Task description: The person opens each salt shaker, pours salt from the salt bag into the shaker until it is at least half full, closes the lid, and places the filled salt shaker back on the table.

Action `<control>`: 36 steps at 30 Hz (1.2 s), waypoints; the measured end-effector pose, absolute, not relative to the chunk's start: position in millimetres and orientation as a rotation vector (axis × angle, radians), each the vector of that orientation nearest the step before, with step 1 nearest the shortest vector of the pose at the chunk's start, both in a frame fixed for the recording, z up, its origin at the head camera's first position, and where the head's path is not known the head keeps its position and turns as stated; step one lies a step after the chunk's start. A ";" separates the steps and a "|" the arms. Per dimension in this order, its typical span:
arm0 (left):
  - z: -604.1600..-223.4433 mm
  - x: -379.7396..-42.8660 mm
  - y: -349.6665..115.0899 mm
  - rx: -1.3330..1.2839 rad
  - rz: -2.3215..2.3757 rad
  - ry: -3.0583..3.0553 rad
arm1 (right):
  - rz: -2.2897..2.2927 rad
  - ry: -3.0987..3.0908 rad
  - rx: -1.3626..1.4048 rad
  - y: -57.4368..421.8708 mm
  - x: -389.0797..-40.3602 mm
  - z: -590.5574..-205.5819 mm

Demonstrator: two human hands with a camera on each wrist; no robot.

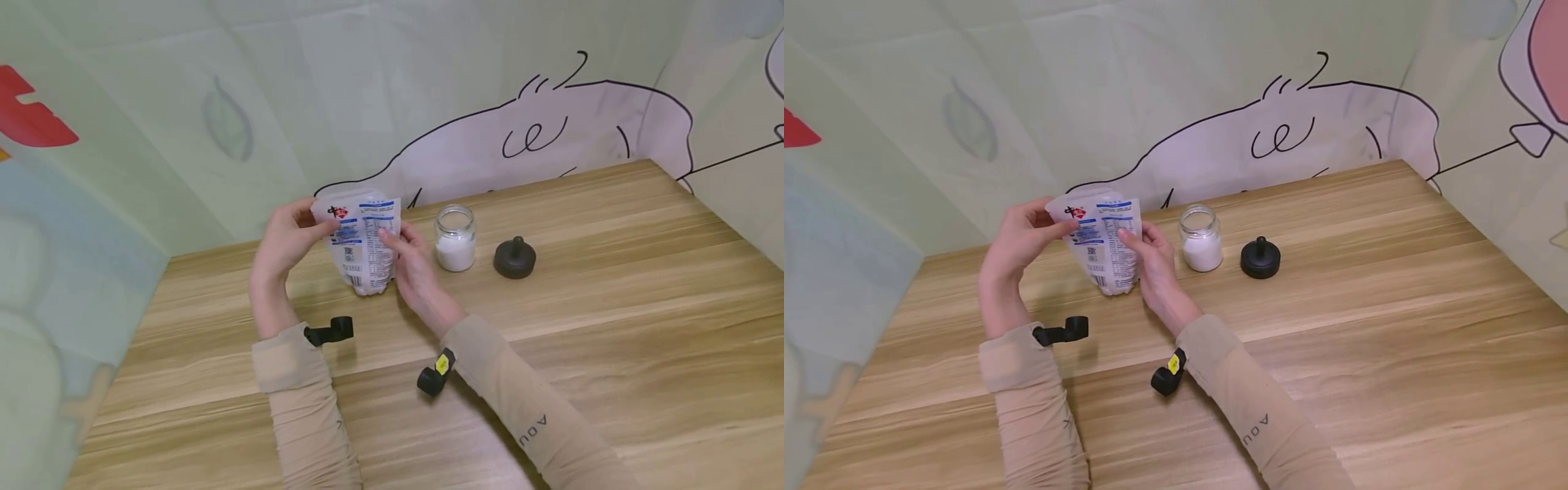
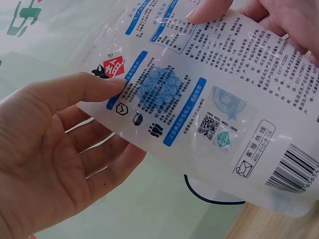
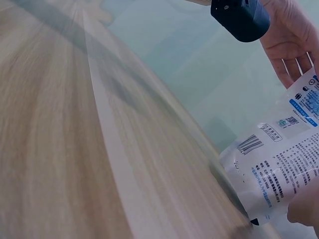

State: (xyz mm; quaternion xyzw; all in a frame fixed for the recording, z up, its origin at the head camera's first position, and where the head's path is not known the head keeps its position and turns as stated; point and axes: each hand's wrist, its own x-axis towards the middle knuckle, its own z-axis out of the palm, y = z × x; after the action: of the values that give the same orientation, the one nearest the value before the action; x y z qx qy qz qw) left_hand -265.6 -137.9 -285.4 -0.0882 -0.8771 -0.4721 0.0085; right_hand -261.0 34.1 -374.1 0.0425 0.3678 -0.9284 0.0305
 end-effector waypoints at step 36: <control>-279.3 -259.8 -137.7 -0.282 -1.509 -2.735 | -2.886 1.105 0.016 33.9 -260.9 -373.0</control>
State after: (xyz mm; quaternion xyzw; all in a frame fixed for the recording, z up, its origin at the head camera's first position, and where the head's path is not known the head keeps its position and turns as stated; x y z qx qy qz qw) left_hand -259.8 -137.7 -279.3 -0.0898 -0.8720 -0.4811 0.0028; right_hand -260.9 33.9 -373.0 0.0052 0.3575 -0.9335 0.0255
